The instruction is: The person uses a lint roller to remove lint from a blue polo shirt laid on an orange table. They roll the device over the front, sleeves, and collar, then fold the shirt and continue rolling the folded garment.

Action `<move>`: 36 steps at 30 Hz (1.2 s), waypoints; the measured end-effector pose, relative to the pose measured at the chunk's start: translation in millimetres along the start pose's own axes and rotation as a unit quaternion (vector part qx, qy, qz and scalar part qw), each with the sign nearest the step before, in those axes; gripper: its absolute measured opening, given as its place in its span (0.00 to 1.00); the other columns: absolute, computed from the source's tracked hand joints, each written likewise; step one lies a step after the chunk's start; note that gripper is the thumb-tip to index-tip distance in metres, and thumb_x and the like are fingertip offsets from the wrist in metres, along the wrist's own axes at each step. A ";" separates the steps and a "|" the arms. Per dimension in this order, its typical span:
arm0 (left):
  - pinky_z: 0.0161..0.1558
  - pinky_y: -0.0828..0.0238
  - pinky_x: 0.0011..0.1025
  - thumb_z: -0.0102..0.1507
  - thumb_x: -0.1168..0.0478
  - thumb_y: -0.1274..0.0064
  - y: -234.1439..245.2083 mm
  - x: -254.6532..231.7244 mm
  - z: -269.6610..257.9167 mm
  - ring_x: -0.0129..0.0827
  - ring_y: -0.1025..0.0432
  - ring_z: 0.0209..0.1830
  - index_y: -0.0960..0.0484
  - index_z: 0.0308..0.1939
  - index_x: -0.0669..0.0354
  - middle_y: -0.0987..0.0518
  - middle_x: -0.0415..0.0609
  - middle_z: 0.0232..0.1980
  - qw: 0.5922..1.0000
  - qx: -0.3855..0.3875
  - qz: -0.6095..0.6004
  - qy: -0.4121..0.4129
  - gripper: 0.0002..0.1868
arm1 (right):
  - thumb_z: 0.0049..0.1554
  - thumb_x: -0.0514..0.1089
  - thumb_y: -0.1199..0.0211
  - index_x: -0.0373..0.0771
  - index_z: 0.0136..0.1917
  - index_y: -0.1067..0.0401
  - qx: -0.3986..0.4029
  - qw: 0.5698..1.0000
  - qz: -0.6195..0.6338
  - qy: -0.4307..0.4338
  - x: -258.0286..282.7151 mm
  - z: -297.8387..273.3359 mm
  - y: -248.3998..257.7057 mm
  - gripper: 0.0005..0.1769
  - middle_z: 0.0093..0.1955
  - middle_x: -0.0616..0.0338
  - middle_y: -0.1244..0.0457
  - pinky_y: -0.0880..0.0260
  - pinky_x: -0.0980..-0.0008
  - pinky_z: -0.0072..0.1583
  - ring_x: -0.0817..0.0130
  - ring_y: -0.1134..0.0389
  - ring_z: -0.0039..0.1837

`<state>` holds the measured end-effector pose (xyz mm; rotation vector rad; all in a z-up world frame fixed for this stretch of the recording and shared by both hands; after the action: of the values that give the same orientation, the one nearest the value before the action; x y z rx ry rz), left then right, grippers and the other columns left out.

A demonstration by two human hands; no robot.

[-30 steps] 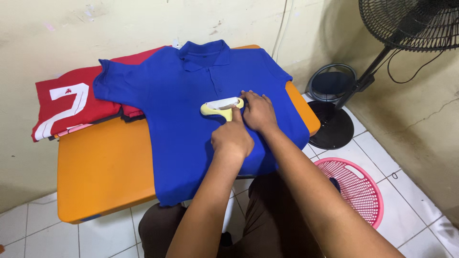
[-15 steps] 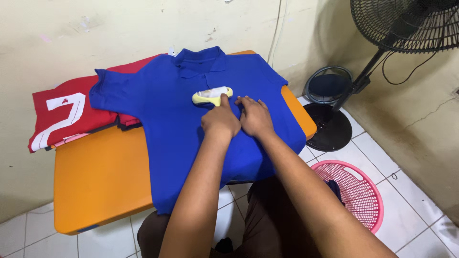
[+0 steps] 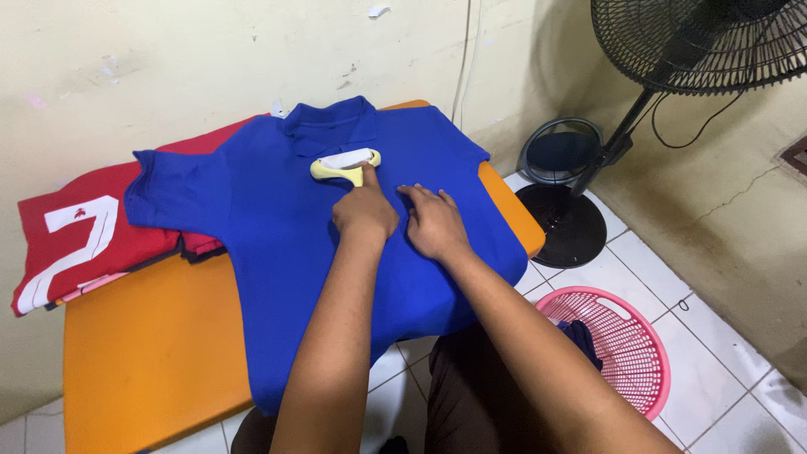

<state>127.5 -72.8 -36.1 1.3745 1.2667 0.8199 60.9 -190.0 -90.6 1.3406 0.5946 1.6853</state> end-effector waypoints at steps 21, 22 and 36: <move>0.53 0.23 0.46 0.61 0.56 0.48 -0.2 8.9 -21.1 0.52 0.21 0.53 0.65 0.83 0.54 0.18 0.62 0.55 0.999 0.005 -0.036 -0.014 0.54 | 0.53 0.35 0.47 0.43 0.67 0.30 -0.020 1.000 -0.010 0.015 -0.3 2.8 -5.0 0.27 0.69 0.46 0.36 0.47 0.41 0.73 0.52 0.39 0.74; 0.53 0.23 0.47 0.61 0.57 0.48 -1.1 9.8 -27.7 0.52 0.21 0.53 0.65 0.83 0.53 0.18 0.62 0.55 0.999 0.003 -0.041 -0.016 0.53 | 0.53 0.35 0.47 0.43 0.66 0.30 -0.024 1.000 -0.010 0.017 -0.8 2.4 -6.1 0.27 0.68 0.46 0.35 0.47 0.41 0.73 0.53 0.39 0.75; 0.53 0.24 0.50 0.61 0.60 0.51 -19.5 6.2 -128.0 0.55 0.20 0.51 0.63 0.83 0.52 0.18 0.65 0.52 0.997 0.011 -0.077 -0.028 0.51 | 0.53 0.35 0.49 0.43 0.66 0.28 -0.034 0.999 -0.013 0.028 -4.6 -1.1 -10.2 0.28 0.68 0.48 0.34 0.46 0.42 0.73 0.55 0.38 0.74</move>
<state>2.8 -38.4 -27.8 1.2910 1.3239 0.6596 63.5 -188.6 -101.5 1.2363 0.5806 1.7106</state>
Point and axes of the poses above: each hand's wrist, its own z-axis towards the middle knuckle, its own y-axis out of the back of the hand, x = y × z, the point moved 2 cm from there along z, towards the middle knuckle
